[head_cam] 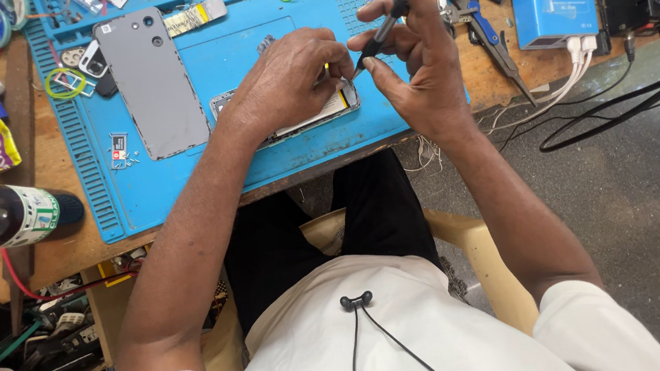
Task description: The person pries open the back of a smartphone on a blue repair mat, removes the back cover, and works the battery out of the phone body by hand. They then handle the exposed internal components and peel a protective layer from a replacement part.
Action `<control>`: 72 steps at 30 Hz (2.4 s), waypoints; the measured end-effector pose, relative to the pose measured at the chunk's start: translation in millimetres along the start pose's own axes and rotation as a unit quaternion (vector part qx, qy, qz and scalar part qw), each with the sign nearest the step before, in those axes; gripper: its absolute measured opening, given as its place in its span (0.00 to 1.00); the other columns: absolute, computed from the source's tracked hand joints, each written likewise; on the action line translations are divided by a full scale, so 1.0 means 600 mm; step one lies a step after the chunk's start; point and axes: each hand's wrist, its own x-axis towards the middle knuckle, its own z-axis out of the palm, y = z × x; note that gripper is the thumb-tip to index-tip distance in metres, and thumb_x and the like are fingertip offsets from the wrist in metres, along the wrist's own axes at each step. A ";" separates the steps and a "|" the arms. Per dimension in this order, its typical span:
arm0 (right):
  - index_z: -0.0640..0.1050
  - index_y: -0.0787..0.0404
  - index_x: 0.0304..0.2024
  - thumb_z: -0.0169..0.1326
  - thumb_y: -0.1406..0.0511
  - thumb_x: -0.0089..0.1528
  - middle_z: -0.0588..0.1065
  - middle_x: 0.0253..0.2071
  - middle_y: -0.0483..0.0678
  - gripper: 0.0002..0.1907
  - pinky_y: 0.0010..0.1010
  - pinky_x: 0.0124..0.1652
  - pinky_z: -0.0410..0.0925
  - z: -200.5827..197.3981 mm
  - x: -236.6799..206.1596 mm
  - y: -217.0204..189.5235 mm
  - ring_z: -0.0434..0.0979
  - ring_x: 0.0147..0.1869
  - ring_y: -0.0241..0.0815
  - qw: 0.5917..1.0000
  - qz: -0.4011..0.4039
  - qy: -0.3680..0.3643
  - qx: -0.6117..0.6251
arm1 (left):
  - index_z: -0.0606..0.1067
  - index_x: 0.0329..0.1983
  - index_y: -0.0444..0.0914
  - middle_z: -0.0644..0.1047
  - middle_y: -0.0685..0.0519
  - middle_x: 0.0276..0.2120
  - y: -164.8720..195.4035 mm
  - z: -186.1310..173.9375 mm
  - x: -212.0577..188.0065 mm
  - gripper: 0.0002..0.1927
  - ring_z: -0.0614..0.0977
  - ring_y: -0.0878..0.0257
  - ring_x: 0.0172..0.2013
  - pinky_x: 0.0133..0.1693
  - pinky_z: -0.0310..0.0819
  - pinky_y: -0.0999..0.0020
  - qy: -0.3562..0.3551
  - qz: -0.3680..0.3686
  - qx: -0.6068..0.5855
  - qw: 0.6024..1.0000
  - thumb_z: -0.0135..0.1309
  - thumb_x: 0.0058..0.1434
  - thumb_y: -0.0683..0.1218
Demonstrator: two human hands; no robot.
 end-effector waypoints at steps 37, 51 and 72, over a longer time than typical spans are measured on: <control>0.54 0.60 0.73 0.48 0.88 0.72 0.64 0.71 0.58 0.35 0.32 0.61 0.75 0.001 -0.102 0.143 0.78 0.65 0.51 0.984 -0.004 0.167 0.061 | 0.70 0.41 0.29 0.71 0.41 0.40 -0.017 -0.181 -0.244 0.08 0.76 0.47 0.44 0.42 0.79 0.54 -0.011 -0.163 0.447 0.880 0.52 0.58 0.35; 0.51 0.54 0.74 0.53 0.89 0.76 0.63 0.68 0.58 0.38 0.31 0.56 0.79 0.014 -0.083 0.079 0.77 0.63 0.51 0.987 -0.046 0.152 -0.006 | 0.75 0.44 0.30 0.75 0.41 0.42 -0.056 -0.199 -0.268 0.11 0.78 0.48 0.47 0.48 0.77 0.52 -0.094 -0.188 0.409 0.888 0.51 0.58 0.34; 0.55 0.47 0.76 0.57 0.76 0.75 0.73 0.65 0.56 0.35 0.32 0.54 0.82 0.039 -0.073 0.052 0.83 0.58 0.42 0.983 -0.031 0.159 0.080 | 0.69 0.70 0.41 0.67 0.52 0.70 0.060 0.012 -0.153 0.32 0.65 0.53 0.70 0.70 0.58 0.52 0.006 -0.020 0.239 0.971 0.46 0.61 0.33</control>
